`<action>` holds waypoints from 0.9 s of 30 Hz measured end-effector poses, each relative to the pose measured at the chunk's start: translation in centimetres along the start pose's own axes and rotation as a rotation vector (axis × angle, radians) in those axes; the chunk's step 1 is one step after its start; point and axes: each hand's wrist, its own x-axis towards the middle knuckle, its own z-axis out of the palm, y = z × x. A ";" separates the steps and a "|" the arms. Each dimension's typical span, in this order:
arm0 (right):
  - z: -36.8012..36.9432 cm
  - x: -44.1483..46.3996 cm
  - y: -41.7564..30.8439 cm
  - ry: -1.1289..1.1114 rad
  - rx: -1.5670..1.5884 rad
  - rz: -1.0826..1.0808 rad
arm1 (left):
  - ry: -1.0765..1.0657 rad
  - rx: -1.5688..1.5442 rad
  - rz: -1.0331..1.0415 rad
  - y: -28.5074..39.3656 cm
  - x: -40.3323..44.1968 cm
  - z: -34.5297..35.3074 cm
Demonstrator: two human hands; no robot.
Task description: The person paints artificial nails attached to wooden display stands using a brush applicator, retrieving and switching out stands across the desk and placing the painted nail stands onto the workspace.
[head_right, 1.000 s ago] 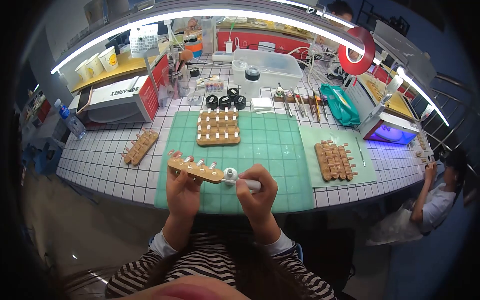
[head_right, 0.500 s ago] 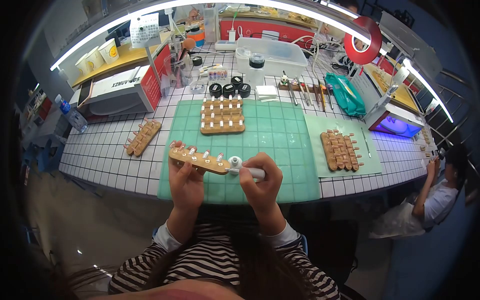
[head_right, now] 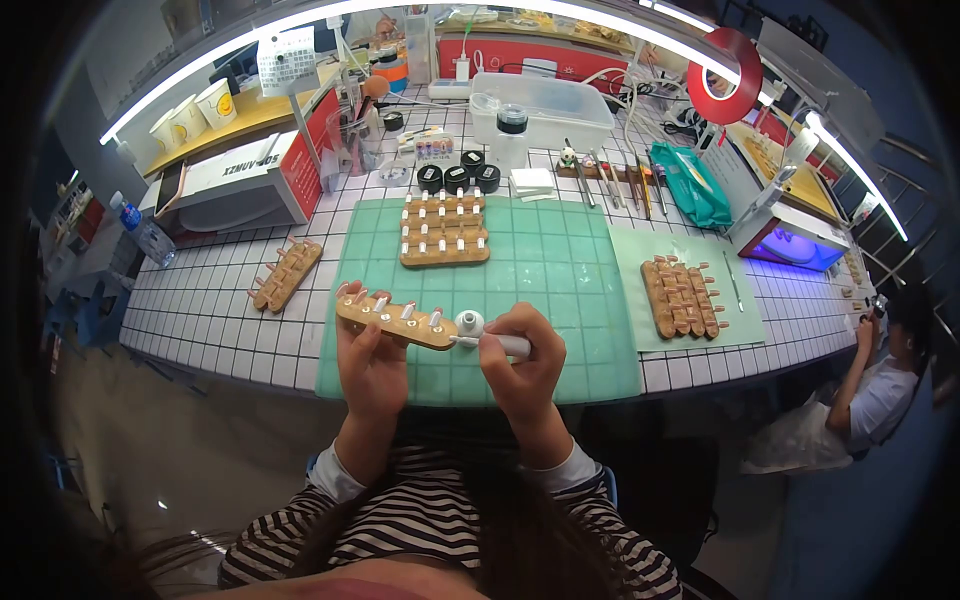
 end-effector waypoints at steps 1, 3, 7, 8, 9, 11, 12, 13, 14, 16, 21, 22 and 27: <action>0.0 0.0 0.0 -0.001 -0.001 0.000 | 0.000 -0.001 0.001 0.0 0.0 0.1; 0.1 0.1 -0.1 0.001 0.000 -0.004 | 0.006 0.005 0.025 0.0 -0.1 0.2; 0.1 0.0 0.0 0.003 0.001 -0.015 | 0.008 0.006 0.026 0.0 -0.1 0.3; 0.1 0.0 0.1 0.003 0.001 -0.015 | 0.000 0.006 0.021 0.1 -0.1 0.2; 0.0 0.0 0.1 0.003 -0.001 -0.017 | -0.009 0.005 0.017 0.1 -0.1 0.1; 0.0 0.0 0.1 0.004 -0.003 -0.020 | -0.007 0.006 0.019 0.1 -0.1 0.2; 0.0 0.0 0.1 0.005 0.009 -0.027 | -0.005 0.008 0.021 0.1 -0.1 0.2; 0.0 0.0 0.1 0.007 0.021 -0.035 | -0.005 0.008 0.021 0.1 -0.1 0.3; 0.0 0.0 0.2 0.007 0.021 -0.035 | 0.000 0.011 0.028 0.0 -0.1 0.3; 0.1 0.0 0.3 0.031 0.044 -0.058 | 0.005 0.015 0.036 0.0 -0.1 0.3; 0.0 0.0 0.2 0.027 0.049 -0.056 | -0.026 0.068 0.013 0.0 -0.1 0.0; 0.0 0.0 0.3 0.022 0.051 -0.056 | -0.025 0.068 0.013 0.0 -0.1 0.0; -0.1 -0.1 0.5 0.023 0.059 -0.046 | 0.000 0.024 0.016 0.0 -0.1 0.1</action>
